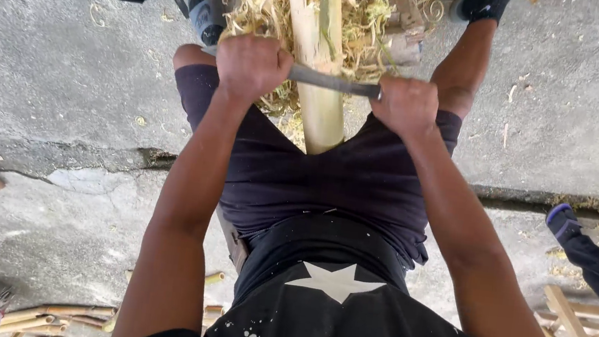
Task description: The recorder is sitting and using a large knife to strip the outer layer and fibers from a long piece of bamboo.
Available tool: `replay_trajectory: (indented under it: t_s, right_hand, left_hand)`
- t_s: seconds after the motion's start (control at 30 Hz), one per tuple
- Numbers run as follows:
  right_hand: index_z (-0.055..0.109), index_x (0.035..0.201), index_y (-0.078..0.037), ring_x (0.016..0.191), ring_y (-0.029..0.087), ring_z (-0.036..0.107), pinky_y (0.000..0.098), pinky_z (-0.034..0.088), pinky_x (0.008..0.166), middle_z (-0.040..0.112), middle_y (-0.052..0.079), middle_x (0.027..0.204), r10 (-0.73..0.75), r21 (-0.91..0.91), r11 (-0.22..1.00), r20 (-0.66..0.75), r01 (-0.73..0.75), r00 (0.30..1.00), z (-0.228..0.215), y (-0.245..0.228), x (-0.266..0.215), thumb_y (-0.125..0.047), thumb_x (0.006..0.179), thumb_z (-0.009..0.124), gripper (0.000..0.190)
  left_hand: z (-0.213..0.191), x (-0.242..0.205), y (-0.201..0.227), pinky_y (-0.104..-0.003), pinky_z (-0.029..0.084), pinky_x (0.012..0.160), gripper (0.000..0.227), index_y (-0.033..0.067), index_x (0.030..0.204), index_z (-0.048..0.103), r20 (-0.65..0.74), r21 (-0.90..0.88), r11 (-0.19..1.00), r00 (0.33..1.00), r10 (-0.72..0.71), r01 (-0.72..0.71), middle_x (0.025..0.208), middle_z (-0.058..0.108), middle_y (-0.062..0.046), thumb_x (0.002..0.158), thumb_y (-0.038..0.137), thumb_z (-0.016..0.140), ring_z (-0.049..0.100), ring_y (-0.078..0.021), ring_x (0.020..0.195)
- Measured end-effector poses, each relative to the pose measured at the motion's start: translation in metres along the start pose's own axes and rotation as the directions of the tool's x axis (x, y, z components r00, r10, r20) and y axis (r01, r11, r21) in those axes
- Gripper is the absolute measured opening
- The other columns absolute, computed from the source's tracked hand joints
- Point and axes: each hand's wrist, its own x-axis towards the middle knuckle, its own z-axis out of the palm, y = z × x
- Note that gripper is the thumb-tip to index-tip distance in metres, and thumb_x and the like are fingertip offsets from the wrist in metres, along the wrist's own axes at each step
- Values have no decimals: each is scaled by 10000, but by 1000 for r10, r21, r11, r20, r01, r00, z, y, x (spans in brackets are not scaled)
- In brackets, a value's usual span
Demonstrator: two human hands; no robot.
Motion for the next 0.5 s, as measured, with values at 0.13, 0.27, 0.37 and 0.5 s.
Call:
replay_trajectory:
  t_s: [0.13, 0.27, 0.37, 0.5]
  right_hand:
    - [687, 745, -129, 564, 267, 694, 427, 534, 519, 669, 76, 627, 92, 6, 996, -48, -92, 995, 17, -15, -27, -366, 808, 800, 270]
    - [688, 767, -96, 544, 290, 672, 441, 515, 483, 654, 108, 639, 121, 88, 989, -29, -118, 992, 34, 7, 32, -357, 842, 813, 300]
    - [687, 719, -138, 613, 291, 690, 437, 530, 519, 673, 91, 685, -49, -65, 997, -279, 32, 959, 23, 7, 48, -349, 691, 812, 246]
    - [697, 749, -134, 547, 294, 667, 435, 535, 512, 644, 88, 617, 138, 150, 982, -163, -113, 977, 28, -27, -24, -344, 796, 811, 243]
  left_hand:
    - [-20, -3, 13, -343, 405, 374, 597, 136, 641, 656, 177, 48, 998, 983, 40, -49, 489, 473, 29, 1022, 526, 411, 418, -102, 397]
    - [-34, 27, -9, -348, 395, 401, 705, 133, 690, 644, 273, 129, 991, 960, -70, 36, 520, 422, 39, 1069, 640, 333, 384, -111, 448]
    - [-57, 44, -14, -438, 439, 428, 517, 155, 737, 691, 102, 158, 987, 995, -11, -5, 576, 537, -27, 989, 535, 447, 504, -202, 481]
    - [-24, 6, 0, -416, 519, 494, 490, 149, 699, 718, 19, 103, 988, 993, 112, -114, 636, 671, -45, 976, 483, 491, 645, -203, 575]
